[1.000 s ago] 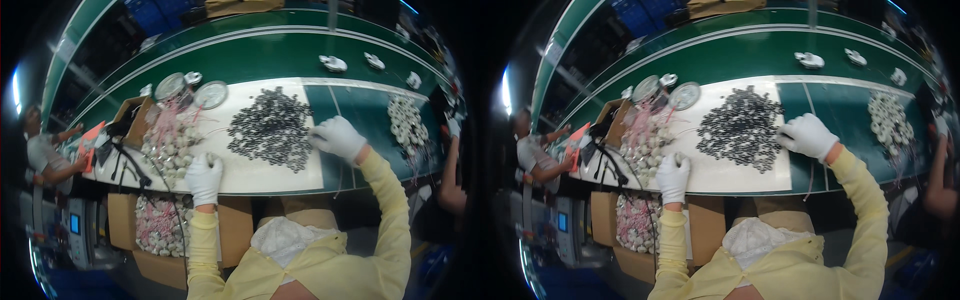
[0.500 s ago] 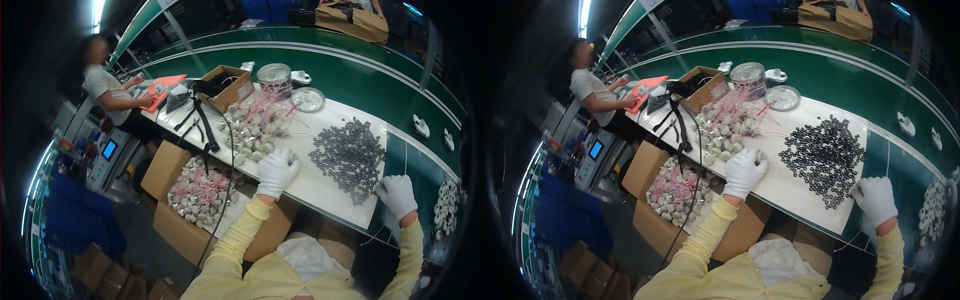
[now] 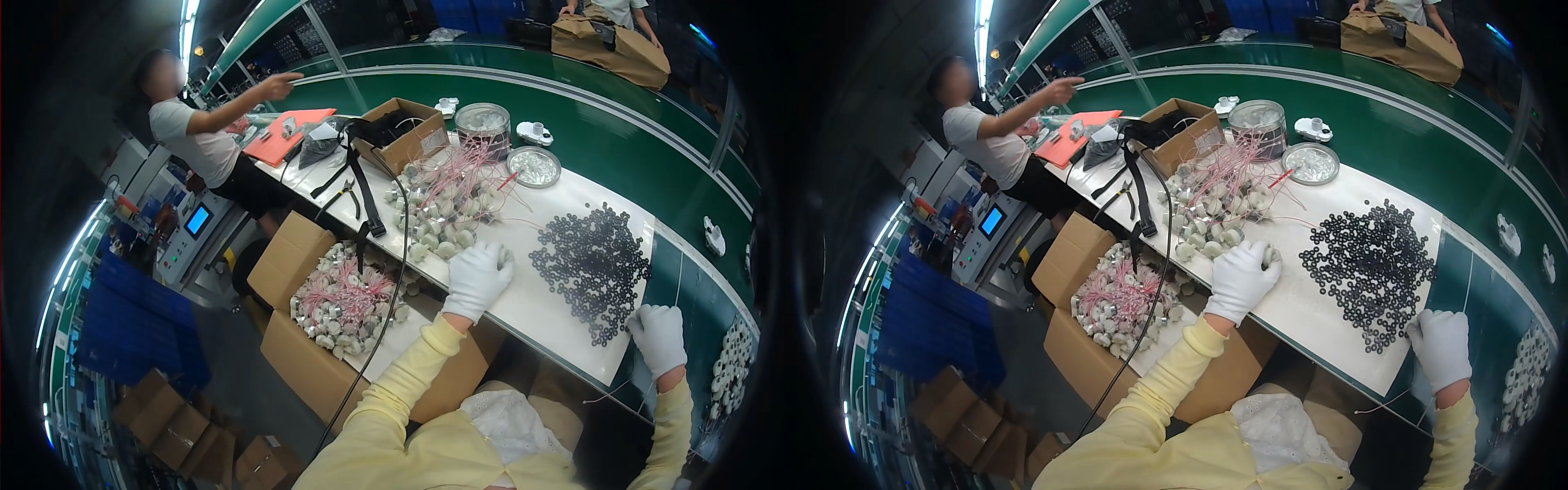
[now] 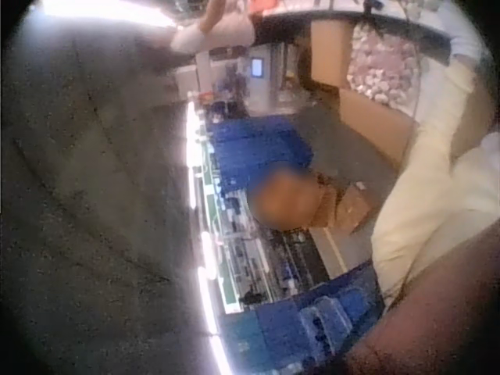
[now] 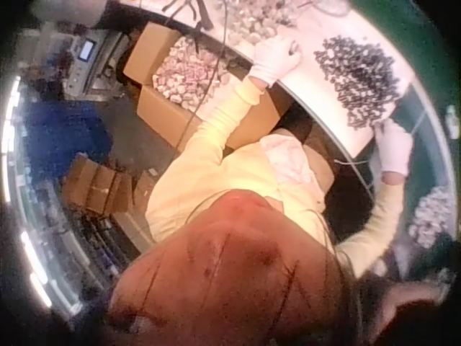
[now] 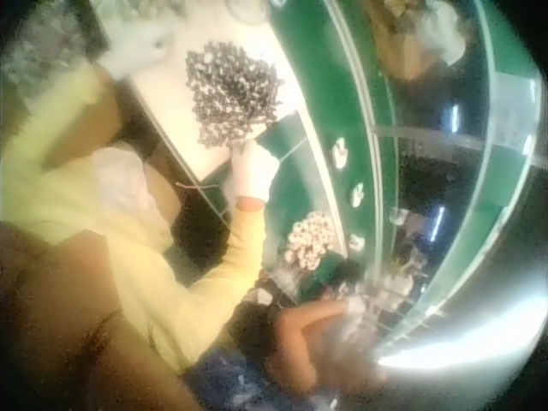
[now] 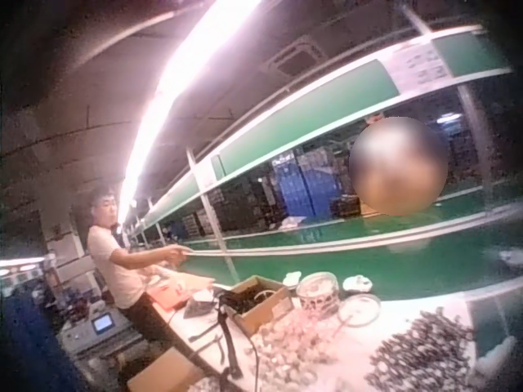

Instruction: The person assembles small white electronic components by hand at a factory workstation. They pick up small black rings from a pile and place them onto the white units, then move the finished items to a designated area on the green table.

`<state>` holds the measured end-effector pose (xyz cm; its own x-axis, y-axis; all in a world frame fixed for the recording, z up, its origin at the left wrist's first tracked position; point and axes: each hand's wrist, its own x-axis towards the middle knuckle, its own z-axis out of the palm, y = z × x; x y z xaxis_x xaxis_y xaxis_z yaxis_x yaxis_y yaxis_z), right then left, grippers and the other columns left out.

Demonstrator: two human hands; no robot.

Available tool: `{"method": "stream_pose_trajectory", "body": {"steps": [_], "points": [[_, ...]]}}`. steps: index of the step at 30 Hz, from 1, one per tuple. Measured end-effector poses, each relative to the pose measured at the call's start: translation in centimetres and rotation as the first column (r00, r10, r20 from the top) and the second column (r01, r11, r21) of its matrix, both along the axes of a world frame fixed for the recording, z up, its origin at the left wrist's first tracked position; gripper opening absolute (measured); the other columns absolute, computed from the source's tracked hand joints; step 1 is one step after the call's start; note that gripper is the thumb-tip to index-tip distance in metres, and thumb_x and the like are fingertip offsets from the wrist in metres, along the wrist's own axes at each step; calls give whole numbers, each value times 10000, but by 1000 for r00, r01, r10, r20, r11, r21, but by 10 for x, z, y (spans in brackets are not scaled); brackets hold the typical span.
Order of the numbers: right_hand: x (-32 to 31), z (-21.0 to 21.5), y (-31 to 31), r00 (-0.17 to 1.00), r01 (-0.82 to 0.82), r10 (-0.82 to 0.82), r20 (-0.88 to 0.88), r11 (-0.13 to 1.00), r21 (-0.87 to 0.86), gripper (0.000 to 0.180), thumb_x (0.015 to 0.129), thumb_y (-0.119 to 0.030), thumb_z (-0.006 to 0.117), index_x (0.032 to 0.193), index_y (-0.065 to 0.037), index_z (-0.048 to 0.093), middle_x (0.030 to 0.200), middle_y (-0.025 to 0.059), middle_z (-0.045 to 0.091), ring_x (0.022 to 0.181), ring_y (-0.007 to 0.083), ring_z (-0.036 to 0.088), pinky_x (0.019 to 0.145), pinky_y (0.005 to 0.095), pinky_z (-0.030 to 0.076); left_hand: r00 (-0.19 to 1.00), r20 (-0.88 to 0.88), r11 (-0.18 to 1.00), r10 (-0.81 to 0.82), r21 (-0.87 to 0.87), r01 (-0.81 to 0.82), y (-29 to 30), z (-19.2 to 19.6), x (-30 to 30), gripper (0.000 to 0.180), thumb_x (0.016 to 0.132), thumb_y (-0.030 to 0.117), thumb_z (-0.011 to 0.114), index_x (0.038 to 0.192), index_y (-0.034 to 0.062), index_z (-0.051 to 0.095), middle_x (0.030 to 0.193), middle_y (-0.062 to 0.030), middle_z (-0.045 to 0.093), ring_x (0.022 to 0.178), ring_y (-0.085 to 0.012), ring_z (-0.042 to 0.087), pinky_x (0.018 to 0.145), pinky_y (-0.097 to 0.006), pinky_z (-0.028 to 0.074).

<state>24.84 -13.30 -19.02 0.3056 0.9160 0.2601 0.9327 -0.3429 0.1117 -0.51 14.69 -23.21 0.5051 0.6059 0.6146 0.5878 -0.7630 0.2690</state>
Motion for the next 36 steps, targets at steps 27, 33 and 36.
{"method": "stream_pose_trajectory", "body": {"steps": [27, 33, 36], "points": [[4, 0, -13, 746, 328, -135, -652, 927, 184, 341, 1060, -261, 500, 855, -43, 663, 700, 92, 682, 661, 293, 670, 640, 386, 514, 998, -7, 998, 59, 8, -59, 0, -3, 1, 220, 854, 308, 714, 985, 135, 753, 750, -103, 664, 636, -312, 658, 583, -436, 525], [8, -5, -15, 784, 290, -107, -611, 934, 208, 362, 1059, -292, 505, 819, -69, 658, 694, 88, 691, 667, 307, 679, 643, 408, 524, 998, -11, 998, 54, -36, -55, 2, -4, 2, 186, 863, 290, 707, 951, 134, 756, 728, -108, 671, 617, -321, 660, 581, -438, 525], [5, -1, -14, 748, 314, -105, -656, 926, 209, 348, 1053, -268, 514, 826, -50, 662, 687, 96, 684, 644, 298, 669, 628, 397, 515, 998, -29, 998, 62, -24, -62, 0, -1, 1, 177, 870, 288, 702, 931, 131, 755, 723, -107, 671, 621, -323, 662, 582, -435, 527]]}}
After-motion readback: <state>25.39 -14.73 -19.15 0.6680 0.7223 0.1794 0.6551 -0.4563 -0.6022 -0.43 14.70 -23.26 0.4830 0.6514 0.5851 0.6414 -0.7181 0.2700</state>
